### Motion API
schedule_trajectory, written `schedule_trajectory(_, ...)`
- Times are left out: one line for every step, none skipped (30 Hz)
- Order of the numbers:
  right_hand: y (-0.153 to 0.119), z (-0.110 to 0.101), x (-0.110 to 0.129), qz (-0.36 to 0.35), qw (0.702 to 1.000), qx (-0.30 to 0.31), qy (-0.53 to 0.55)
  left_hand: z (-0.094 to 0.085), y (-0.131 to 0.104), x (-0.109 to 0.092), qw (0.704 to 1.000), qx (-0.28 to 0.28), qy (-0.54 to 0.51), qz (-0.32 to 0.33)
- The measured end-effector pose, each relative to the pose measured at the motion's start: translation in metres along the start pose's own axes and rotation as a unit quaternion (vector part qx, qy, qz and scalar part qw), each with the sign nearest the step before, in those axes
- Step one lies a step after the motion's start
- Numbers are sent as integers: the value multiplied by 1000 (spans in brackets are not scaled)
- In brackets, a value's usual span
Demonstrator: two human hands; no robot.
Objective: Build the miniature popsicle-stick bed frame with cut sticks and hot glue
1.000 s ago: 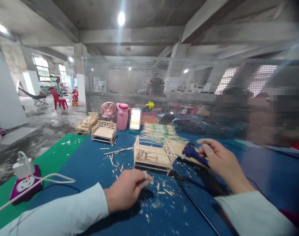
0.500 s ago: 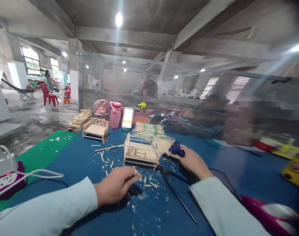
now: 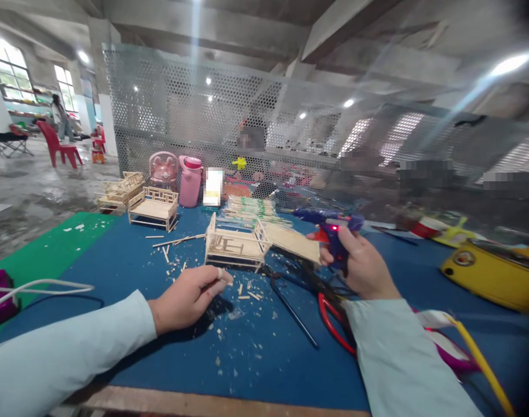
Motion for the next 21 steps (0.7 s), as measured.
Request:
schedule_trajectory(-5,7,2,9,999,51,-14,0,0,0,1000,1,2,1)
schedule_trajectory(-10,15,2,17,994,100,-38,0,0,1,1000,2,5,1)
schedule_trajectory(-15,22,1,22,988,140,-64,1,-1,1,1000,4,8,0)
schedule_trajectory(-18,29,0,23,981,169,-87,1,-1,2,1000,5,10,0)
schedule_trajectory(-19,34,-2,20,976,189,-107,1,-1,2,1000,7,12,-1)
schedule_trajectory(-20,39,-3,13,972,201,-124,1,-2,3,1000,8,14,-1)
schedule_trajectory(-20,42,-5,6,968,208,-140,1,-2,3,1000,10,15,-1)
schedule_trajectory(-20,45,-5,-2,965,211,-155,1,-2,3,1000,11,17,-1)
schedule_trajectory(-20,47,-5,-10,963,211,-169,1,-2,3,1000,13,19,-1)
schedule_trajectory(-20,48,-5,-17,961,211,-180,1,-2,3,1000,15,21,-1)
schedule_trajectory(-19,48,-4,-24,959,210,-188,1,-2,3,1000,16,22,0)
schedule_trajectory(-19,49,-3,-30,958,210,-193,1,-2,2,1000,17,23,2)
schedule_trajectory(-19,49,-2,-35,957,209,-196,1,-1,2,1000,18,23,3)
schedule_trajectory(-19,49,-1,-38,957,209,-200,1,-1,2,1000,18,24,5)
schedule_trajectory(-19,49,0,-40,956,208,-202,2,-1,2,1000,19,24,6)
schedule_trajectory(-19,49,-1,-40,955,208,-206,2,-1,2,999,19,25,8)
schedule_trajectory(-19,49,-1,-40,955,207,-210,2,-1,2,999,19,26,8)
schedule_trajectory(-18,50,-2,-38,954,207,-214,2,-1,2,999,19,27,9)
schedule_trajectory(-18,50,-3,-37,954,207,-216,2,-1,2,999,20,28,9)
schedule_trajectory(-18,51,-4,-37,953,207,-218,2,-2,3,999,21,29,9)
schedule_trajectory(-18,51,-5,-38,953,206,-220,2,-2,3,999,23,29,10)
Point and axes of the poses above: each hand's wrist, its own y-axis towards the middle knuckle, its own z-axis out of the palm, x = y × z, the point moved 6 cm from there along y, towards the middle knuckle, and after that the axes turned 1 degree about -z, right-handed, at the moved point
